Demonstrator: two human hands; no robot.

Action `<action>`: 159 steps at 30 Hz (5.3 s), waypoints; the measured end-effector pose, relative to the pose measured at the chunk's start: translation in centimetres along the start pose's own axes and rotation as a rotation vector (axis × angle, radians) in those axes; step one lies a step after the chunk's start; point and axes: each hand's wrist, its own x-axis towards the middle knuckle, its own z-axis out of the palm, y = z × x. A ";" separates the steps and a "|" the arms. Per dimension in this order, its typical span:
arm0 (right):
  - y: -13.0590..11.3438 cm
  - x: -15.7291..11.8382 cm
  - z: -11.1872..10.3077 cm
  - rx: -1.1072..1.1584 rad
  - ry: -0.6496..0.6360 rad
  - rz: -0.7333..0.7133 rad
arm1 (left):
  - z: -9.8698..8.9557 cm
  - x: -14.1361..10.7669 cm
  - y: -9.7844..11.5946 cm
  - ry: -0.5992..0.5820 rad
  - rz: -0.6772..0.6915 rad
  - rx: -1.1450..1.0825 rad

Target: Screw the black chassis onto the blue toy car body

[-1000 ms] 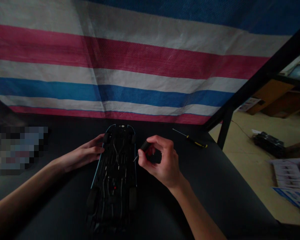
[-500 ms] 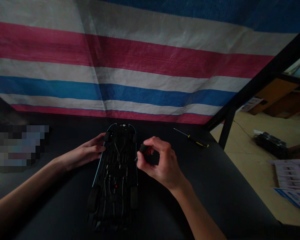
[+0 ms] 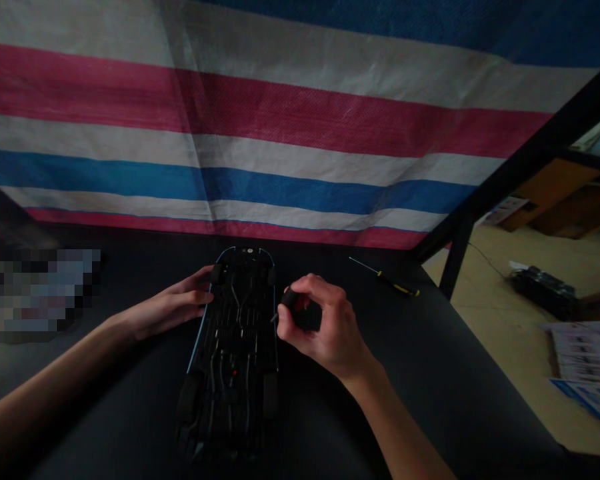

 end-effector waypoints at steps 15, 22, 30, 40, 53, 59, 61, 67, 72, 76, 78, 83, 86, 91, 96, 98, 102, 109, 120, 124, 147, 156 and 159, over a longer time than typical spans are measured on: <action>-1.1 1.5 -0.3 -0.271 -0.054 -0.162 | -0.5 0.1 -0.2 -0.019 0.000 0.028; -1.7 1.8 -0.8 -0.203 -0.116 -0.112 | -0.7 0.2 -0.3 -0.031 0.002 0.032; -1.9 1.7 -0.9 -0.255 -0.107 -0.095 | -0.5 0.2 -0.3 -0.009 -0.007 0.038; -2.2 2.0 -0.9 -0.298 -0.108 -0.093 | -0.6 0.1 -0.2 0.011 -0.015 0.056; -1.8 1.5 -0.9 -0.266 -0.098 -0.126 | -0.4 0.1 -0.1 0.009 -0.020 0.074; -1.7 1.5 -1.0 -0.291 -0.052 -0.085 | -0.5 0.2 -0.2 -0.007 -0.019 0.057; -1.8 1.6 -1.1 -0.265 -0.083 -0.066 | -0.5 0.2 -0.2 -0.025 -0.006 0.043; -1.9 1.5 -0.8 -0.334 -0.040 -0.007 | -0.4 0.2 -0.2 -0.005 -0.023 0.045; -1.8 1.4 -0.7 -0.274 -0.106 -0.021 | 0.0 0.1 0.1 -0.001 -0.025 0.057; -1.6 1.2 -0.5 -0.335 -0.041 -0.015 | -0.1 0.1 0.1 -0.004 -0.024 0.055; -1.5 1.1 -0.6 -0.333 -0.045 -0.011 | -0.2 0.1 0.1 -0.005 -0.019 0.054; -1.4 1.2 -0.6 -0.257 -0.113 0.002 | -0.2 0.1 0.0 -0.020 0.003 0.045; -1.5 1.3 -0.5 -0.298 -0.068 -0.037 | 0.0 0.0 0.0 -0.015 0.006 0.069; -1.9 1.6 -0.6 -0.253 -0.115 -0.088 | 0.0 0.0 0.1 -0.034 0.002 0.067; -2.1 1.7 -0.5 -0.306 -0.056 -0.039 | -0.3 0.2 -0.1 -0.035 0.013 0.048; -2.1 1.6 -0.5 -0.324 -0.020 -0.027 | -0.3 0.2 -0.1 -0.019 0.009 0.047; -2.1 1.6 -0.5 -0.268 -0.077 0.011 | 0.0 0.1 0.0 -0.002 -0.009 0.047; -2.0 1.3 -0.4 -0.324 -0.023 -0.028 | 0.1 0.0 0.0 -0.016 0.003 0.032; -2.6 1.6 -0.5 -0.283 -0.064 0.063 | -0.3 0.2 -0.2 -0.012 0.002 0.058; -2.5 1.8 -0.6 -0.295 -0.072 0.046 | -0.3 0.1 -0.2 -0.022 0.002 0.064; -2.5 1.7 -1.2 -0.319 -0.102 -0.157 | -0.3 0.1 -0.1 -0.027 -0.011 0.075; -2.9 2.0 -0.9 -0.331 -0.094 -0.100 | 0.2 0.0 0.1 -0.003 -0.007 0.099; -2.8 2.0 -1.0 -0.355 -0.064 -0.065 | 0.2 -0.1 0.2 -0.004 -0.005 0.106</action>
